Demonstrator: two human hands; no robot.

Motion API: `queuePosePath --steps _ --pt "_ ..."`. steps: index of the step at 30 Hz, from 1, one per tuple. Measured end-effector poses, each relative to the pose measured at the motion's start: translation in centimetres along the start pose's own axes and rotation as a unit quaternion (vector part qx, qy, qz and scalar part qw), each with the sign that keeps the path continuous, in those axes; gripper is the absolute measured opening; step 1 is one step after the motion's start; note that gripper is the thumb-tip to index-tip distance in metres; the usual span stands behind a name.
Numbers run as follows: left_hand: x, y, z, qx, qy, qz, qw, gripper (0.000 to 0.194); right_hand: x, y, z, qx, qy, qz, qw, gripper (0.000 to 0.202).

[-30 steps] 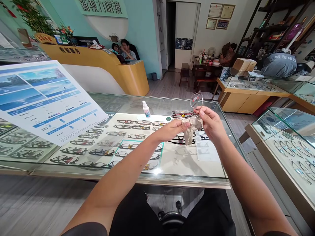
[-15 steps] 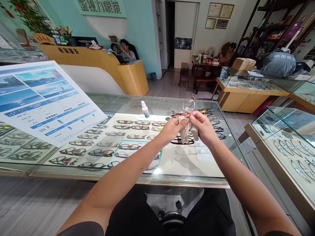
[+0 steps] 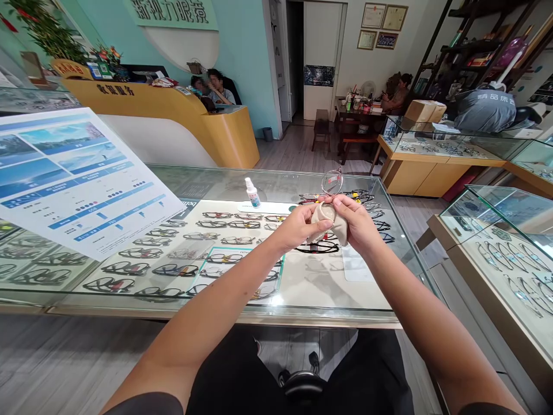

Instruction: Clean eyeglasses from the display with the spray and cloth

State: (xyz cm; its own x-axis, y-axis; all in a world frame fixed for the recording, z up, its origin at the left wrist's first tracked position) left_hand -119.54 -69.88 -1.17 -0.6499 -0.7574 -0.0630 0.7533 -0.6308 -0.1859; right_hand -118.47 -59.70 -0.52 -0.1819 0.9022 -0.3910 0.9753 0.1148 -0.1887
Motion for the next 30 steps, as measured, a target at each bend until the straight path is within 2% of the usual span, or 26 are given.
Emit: queuePosePath --steps 8,15,19,22,24,30 --pt "-0.7 0.5 0.9 -0.018 -0.013 0.025 0.999 0.07 0.7 -0.3 1.1 -0.023 -0.046 0.016 0.999 0.041" --pt "0.9 0.4 0.3 -0.047 -0.004 0.109 0.993 0.057 -0.2 0.1 1.4 -0.01 -0.029 0.019 0.999 0.038" --pt "1.7 0.5 0.4 -0.061 -0.005 0.15 0.987 0.059 -1.2 0.3 0.9 0.001 -0.018 -0.004 1.0 0.038" --pt "2.2 0.7 0.7 -0.077 -0.03 0.172 0.982 0.064 -1.2 0.3 0.9 0.0 -0.015 -0.006 1.0 0.039" --pt "2.1 0.5 0.5 -0.069 -0.042 0.156 0.984 0.067 -0.7 0.2 1.1 -0.004 -0.02 0.001 1.0 0.038" --pt "1.2 -0.2 -1.3 -0.006 -0.024 0.053 0.998 0.066 0.8 -0.3 1.3 -0.017 -0.025 0.031 0.999 0.04"
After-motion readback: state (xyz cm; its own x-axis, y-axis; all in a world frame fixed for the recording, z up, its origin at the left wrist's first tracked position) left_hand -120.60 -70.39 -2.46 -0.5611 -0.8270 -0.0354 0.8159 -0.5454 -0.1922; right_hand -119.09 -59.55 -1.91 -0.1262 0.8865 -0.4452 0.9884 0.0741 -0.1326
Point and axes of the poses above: each hand's wrist, its own y-axis away from the middle knuckle, its own x-axis out of the back of the hand, z = x × y, the point moved 10 cm from there along -y, towards the middle knuckle, and after that the axes turned 1 degree about -y, right-handed, at the moved point
